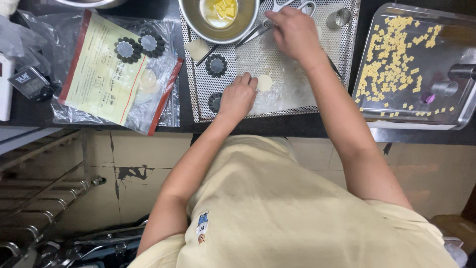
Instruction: The person brushes round dough pieces with egg wash using a brush, presses each dough piece into a fluted mold, presses the mold to shape the pastry, then taps the mold to release the shaped mooncake onto the work surface and sets it aside.
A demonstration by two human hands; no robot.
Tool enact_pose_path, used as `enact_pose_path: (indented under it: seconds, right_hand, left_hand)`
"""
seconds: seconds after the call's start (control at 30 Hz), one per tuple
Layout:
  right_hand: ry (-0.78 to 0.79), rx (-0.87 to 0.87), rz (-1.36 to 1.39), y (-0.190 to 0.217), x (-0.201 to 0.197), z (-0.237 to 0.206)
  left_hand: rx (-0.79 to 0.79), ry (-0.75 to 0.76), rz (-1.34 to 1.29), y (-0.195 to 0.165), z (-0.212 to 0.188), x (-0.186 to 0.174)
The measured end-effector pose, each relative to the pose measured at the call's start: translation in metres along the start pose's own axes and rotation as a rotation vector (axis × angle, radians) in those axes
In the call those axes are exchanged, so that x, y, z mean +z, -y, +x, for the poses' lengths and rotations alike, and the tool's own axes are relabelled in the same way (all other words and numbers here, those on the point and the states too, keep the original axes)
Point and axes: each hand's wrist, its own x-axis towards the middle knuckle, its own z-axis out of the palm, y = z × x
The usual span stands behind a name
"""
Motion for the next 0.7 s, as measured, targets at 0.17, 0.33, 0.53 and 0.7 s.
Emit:
enact_pose_path:
  seconds: [0.17, 0.33, 0.53, 0.7]
  right_hand:
    - [0.106, -0.031, -0.352, 0.014, 0.032, 0.038]
    - [0.066, -0.255, -0.35, 0.003, 0.025, 0.045]
    - [0.053, -0.377, -0.513, -0.018, -0.014, 0.024]
    - [-0.212, -0.078, -0.271, -0.026, -0.059, -0.005]
  left_hand:
    - [-0.062, -0.036, -0.024, -0.009, 0.008, 0.004]
    - [-0.157, 0.007, -0.112, -0.013, 0.014, 0.01]
    - [-0.206, 0.012, -0.299, -0.01, 0.018, 0.017]
    - [-0.292, -0.083, -0.455, 0.002, 0.011, 0.008]
